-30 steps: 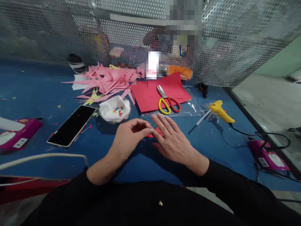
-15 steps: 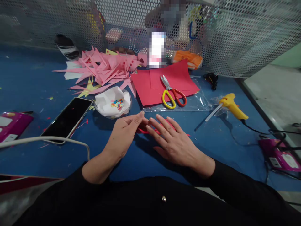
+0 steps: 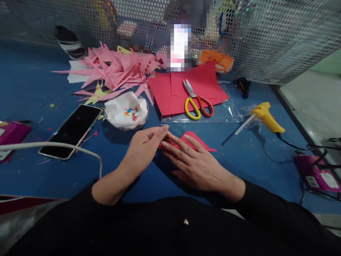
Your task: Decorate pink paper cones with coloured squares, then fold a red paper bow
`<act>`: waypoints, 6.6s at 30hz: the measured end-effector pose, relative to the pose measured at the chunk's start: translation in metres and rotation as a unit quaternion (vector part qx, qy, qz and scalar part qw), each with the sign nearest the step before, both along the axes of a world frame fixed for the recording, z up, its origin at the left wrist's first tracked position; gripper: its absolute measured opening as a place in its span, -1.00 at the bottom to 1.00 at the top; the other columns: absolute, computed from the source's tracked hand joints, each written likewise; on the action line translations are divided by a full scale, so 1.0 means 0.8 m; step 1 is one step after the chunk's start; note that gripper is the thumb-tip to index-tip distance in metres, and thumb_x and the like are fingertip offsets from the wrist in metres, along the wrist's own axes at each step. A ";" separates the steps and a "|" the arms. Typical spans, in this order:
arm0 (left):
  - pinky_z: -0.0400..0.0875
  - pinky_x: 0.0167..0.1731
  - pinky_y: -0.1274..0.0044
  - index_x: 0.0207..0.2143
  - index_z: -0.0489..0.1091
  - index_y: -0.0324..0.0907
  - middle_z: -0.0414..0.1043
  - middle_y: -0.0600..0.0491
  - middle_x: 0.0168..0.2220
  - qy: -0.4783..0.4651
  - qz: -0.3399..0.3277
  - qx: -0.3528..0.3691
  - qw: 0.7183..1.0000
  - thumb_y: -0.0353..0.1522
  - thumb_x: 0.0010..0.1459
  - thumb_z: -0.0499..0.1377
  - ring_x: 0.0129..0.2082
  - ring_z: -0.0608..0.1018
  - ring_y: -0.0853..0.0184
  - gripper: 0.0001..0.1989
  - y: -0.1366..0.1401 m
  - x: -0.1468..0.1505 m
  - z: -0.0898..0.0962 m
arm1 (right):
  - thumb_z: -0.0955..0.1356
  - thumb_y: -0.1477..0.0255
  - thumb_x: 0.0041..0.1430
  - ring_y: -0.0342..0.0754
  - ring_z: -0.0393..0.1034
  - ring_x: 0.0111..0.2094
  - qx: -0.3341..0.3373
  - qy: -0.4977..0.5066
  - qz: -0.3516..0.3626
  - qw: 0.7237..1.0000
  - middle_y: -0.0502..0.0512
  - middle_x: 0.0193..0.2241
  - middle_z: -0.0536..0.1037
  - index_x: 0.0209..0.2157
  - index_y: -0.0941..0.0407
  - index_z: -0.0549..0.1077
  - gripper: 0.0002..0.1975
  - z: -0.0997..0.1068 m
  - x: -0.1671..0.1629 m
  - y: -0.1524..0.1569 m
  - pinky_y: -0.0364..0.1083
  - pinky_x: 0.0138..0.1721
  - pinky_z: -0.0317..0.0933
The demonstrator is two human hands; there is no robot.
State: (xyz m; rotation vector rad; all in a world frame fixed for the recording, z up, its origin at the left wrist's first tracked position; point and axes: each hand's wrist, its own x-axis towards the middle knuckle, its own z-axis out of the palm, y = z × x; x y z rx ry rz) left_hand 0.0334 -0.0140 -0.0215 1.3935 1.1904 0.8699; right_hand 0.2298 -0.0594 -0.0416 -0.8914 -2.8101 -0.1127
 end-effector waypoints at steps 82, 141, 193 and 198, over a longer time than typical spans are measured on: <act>0.07 0.37 0.27 0.26 0.29 -0.35 0.35 -0.20 0.28 0.319 -0.291 0.555 0.711 -0.11 0.35 0.10 0.34 0.30 0.09 -0.40 -0.050 0.026 -0.029 | 0.38 0.26 0.26 -0.15 0.53 -0.41 -0.434 0.576 -0.284 0.632 -0.01 -0.46 0.62 -0.38 0.11 0.55 -0.77 0.012 0.010 0.011 -0.15 -0.36 0.43; 0.01 0.33 -0.05 0.30 0.23 -0.40 0.17 -0.18 0.36 0.449 -0.237 0.430 0.747 -0.06 0.42 -0.12 0.39 0.18 -0.06 -0.33 -0.050 0.012 -0.042 | 0.08 -0.09 0.38 0.24 -0.06 0.42 -0.027 0.007 -0.234 0.972 0.38 0.38 0.14 0.34 0.42 0.15 -0.11 -0.028 0.011 -0.058 0.25 0.40 -0.18; 0.07 0.33 0.17 0.37 0.10 -0.40 0.07 -0.20 0.41 0.464 -0.263 0.434 0.726 -0.01 0.42 -0.20 0.41 0.16 0.05 -0.26 -0.066 -0.018 -0.056 | 0.00 -0.05 0.41 0.12 0.11 0.38 -0.054 0.074 -0.276 0.957 0.39 0.32 0.27 0.35 0.39 0.15 -0.15 -0.037 -0.007 -0.075 0.14 0.36 0.04; 0.04 0.34 0.19 0.37 0.11 -0.39 0.04 -0.16 0.42 0.465 -0.272 0.429 0.725 -0.03 0.42 -0.17 0.42 0.14 0.06 -0.29 -0.068 -0.025 -0.054 | 0.01 -0.01 0.43 0.14 0.14 0.36 -0.052 0.060 -0.272 0.959 0.43 0.31 0.29 0.35 0.40 0.13 -0.19 -0.040 -0.004 -0.075 0.16 0.34 0.04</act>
